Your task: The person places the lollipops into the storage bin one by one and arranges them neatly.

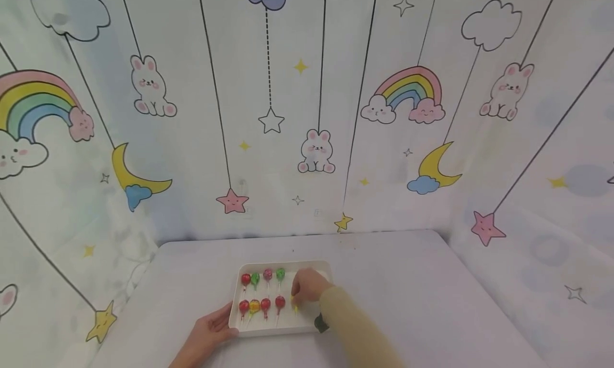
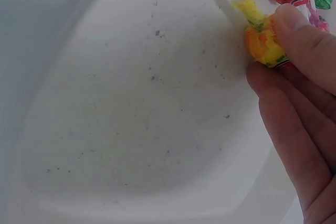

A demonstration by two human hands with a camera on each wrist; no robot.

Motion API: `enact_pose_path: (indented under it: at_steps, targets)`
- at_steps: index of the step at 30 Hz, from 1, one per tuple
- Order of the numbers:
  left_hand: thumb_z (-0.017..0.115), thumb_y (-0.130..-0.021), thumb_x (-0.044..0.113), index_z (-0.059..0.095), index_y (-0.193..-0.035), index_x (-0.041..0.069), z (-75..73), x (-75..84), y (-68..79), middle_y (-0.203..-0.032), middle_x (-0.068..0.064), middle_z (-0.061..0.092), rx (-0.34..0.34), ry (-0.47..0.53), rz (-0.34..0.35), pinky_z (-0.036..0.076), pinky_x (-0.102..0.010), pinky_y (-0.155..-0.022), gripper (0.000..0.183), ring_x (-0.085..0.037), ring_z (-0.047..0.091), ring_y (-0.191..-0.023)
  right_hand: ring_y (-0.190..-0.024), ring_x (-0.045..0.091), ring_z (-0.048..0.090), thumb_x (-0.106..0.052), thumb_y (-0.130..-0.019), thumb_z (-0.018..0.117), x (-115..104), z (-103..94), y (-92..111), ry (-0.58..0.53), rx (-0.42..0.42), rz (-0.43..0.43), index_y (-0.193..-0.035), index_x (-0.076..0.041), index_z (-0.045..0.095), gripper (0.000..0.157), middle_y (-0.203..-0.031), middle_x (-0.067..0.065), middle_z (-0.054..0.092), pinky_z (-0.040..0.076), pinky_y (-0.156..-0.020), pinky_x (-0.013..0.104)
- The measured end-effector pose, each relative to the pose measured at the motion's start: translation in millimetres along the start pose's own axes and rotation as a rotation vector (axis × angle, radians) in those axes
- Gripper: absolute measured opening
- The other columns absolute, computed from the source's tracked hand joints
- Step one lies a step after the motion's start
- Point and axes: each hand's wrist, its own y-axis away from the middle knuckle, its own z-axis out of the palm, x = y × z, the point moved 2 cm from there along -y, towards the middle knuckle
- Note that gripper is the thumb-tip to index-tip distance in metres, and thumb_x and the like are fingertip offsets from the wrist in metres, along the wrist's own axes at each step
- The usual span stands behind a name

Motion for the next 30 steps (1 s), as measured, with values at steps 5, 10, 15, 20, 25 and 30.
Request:
enact_pose_path:
  at_steps: [5, 10, 15, 20, 25, 30]
  targets:
    - [0.084, -0.085, 0.015, 0.035, -0.150, -0.016, -0.4, 1.4, 1.0, -0.154, -0.036, 0.037, -0.009, 0.015, 0.002, 0.057, -0.027, -0.100, 0.088, -0.047, 0.041, -0.143, -0.067, 0.008, 0.057, -0.013, -0.080, 0.088, 3.4, 4.3, -2.7, 0.018, -0.010, 0.000, -0.076, -0.017, 0.076, 0.014, -0.071, -0.009, 0.066, 0.052, -0.064, 0.022]
    - [0.083, -0.085, 0.014, 0.033, -0.151, -0.016, -0.3, 2.0, 1.9, -0.155, -0.036, 0.035, -0.016, 0.027, -0.001, 0.057, -0.027, -0.101, 0.088, -0.047, 0.040, -0.144, -0.067, 0.007, 0.056, -0.014, -0.079, 0.089, 1.4, 3.6, -1.3, 0.036, -0.016, -0.006, -0.076, -0.016, 0.075, 0.014, -0.071, -0.009, 0.066, 0.052, -0.064, 0.022]
    - [0.084, -0.085, 0.015, 0.034, -0.151, -0.016, 0.1, 1.6, 2.0, -0.154, -0.036, 0.036, -0.014, 0.021, 0.003, 0.057, -0.028, -0.101, 0.087, -0.047, 0.042, -0.143, -0.069, 0.008, 0.056, -0.015, -0.080, 0.089, 0.7, 2.3, 0.5, 0.025, -0.021, 0.004, -0.078, -0.016, 0.075, 0.014, -0.073, -0.009, 0.066, 0.053, -0.065, 0.022]
    - [0.084, -0.085, 0.015, 0.034, -0.151, -0.016, -0.1, 1.6, 1.9, -0.154, -0.036, 0.036, -0.016, 0.021, 0.002, 0.057, -0.027, -0.100, 0.088, -0.047, 0.042, -0.143, -0.071, 0.008, 0.057, -0.018, -0.080, 0.089, 3.6, 3.0, 0.2, 0.004, -0.017, 0.012, -0.082, -0.017, 0.075, 0.013, -0.075, -0.009, 0.066, 0.053, -0.067, 0.022]
    - [0.083, -0.086, 0.015, 0.033, -0.151, -0.016, 0.2, 0.9, 1.3, -0.155, -0.036, 0.035, -0.024, 0.024, 0.004, 0.057, -0.027, -0.100, 0.088, -0.047, 0.042, -0.143, -0.072, 0.009, 0.058, -0.019, -0.080, 0.089, 6.3, 3.7, 0.6, -0.004, -0.005, 0.019, -0.086, -0.015, 0.077, 0.014, -0.076, -0.009, 0.067, 0.055, -0.068, 0.022]
    - [0.083, -0.086, 0.016, 0.033, -0.151, -0.016, 1.5, -0.7, 1.1, -0.155, -0.036, 0.035, -0.029, 0.029, 0.004, 0.057, -0.026, -0.100, 0.089, -0.047, 0.041, -0.144, -0.072, 0.010, 0.058, -0.019, -0.080, 0.089, 6.3, 2.9, 2.2, -0.013, -0.003, 0.026, -0.088, -0.012, 0.077, 0.016, -0.077, -0.007, 0.068, 0.056, -0.069, 0.024]
